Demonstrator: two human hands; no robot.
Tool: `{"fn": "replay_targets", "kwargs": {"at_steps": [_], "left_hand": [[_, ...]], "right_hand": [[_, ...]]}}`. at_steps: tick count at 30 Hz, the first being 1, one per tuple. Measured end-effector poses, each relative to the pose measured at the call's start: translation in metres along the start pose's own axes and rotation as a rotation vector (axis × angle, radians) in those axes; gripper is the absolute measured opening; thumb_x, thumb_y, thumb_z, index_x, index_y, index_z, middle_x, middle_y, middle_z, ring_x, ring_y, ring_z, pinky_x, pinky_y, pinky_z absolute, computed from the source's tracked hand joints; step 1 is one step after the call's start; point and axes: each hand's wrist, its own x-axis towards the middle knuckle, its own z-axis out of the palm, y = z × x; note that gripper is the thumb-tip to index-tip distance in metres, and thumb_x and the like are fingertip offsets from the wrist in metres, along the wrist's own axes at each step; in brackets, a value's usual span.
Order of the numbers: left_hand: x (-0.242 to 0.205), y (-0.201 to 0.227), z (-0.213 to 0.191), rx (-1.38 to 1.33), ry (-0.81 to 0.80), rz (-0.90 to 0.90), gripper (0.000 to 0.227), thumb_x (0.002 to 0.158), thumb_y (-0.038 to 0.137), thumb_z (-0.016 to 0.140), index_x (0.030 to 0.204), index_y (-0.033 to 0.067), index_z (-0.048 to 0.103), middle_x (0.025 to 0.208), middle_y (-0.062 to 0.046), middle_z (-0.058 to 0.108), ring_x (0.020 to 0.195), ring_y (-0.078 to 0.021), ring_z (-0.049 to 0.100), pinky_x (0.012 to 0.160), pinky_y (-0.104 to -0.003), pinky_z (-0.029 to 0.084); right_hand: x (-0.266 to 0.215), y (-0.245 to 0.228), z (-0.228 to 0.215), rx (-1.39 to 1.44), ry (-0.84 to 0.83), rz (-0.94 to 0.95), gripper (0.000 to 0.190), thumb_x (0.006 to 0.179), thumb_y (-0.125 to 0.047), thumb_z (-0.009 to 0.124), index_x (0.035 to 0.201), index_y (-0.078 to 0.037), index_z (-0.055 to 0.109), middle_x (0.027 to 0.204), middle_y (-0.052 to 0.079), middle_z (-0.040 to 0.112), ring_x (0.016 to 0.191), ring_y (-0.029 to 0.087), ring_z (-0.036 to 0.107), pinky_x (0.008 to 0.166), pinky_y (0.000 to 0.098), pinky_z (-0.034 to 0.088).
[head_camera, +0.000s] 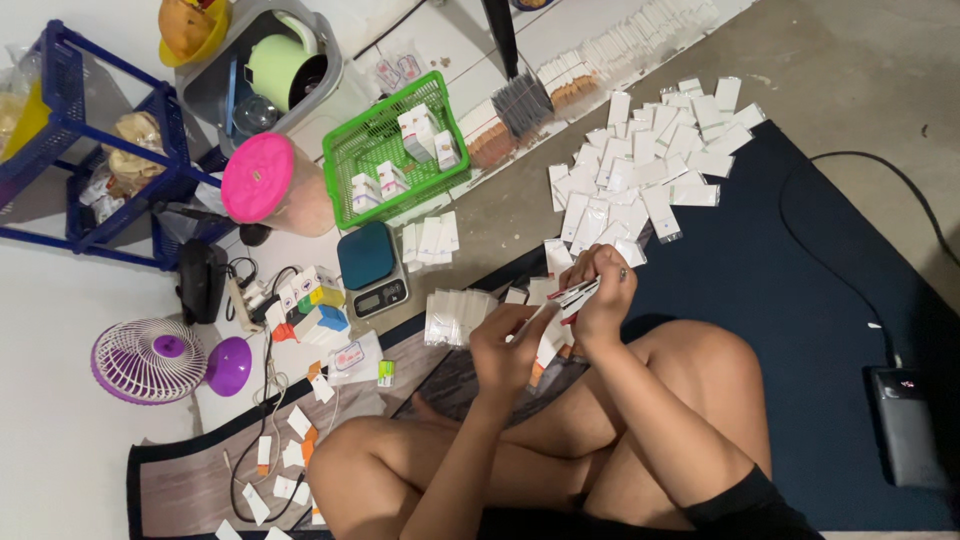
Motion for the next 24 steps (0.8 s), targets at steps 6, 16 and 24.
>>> {"fn": "replay_targets", "kwargs": {"at_steps": [6,16,24], "left_hand": [[-0.001,0.013,0.001,0.008,-0.009,0.09,0.007,0.091,0.011,0.101,0.089,0.0107,0.094,0.072,-0.007,0.081,0.063,-0.0207,0.076,0.06,-0.032,0.059],[0.0,0.02,0.005,0.019,-0.008,0.192,0.006,0.092,0.008,0.098,0.09,0.0107,0.094,0.074,-0.007,0.082,0.065,-0.023,0.079,0.061,-0.03,0.06],[-0.003,0.025,0.01,0.107,-0.043,0.194,0.006,0.093,0.009,0.098,0.092,0.0132,0.093,0.077,-0.007,0.084,0.068,-0.0263,0.081,0.063,-0.031,0.062]], "right_hand": [[0.001,0.004,-0.002,0.008,-0.013,-0.007,0.043,0.104,-0.021,0.06,0.066,-0.011,0.043,0.052,0.009,0.034,0.043,0.021,0.036,0.041,0.0394,0.042],[0.001,-0.003,0.002,0.009,-0.005,-0.006,0.041,0.104,-0.018,0.059,0.067,-0.014,0.041,0.053,0.005,0.032,0.045,0.018,0.035,0.04,0.0369,0.041],[0.01,-0.002,0.0,0.005,0.07,0.079,0.046,0.101,-0.01,0.056,0.06,-0.013,0.037,0.047,0.007,0.023,0.038,0.02,0.029,0.034,0.0364,0.033]]}}
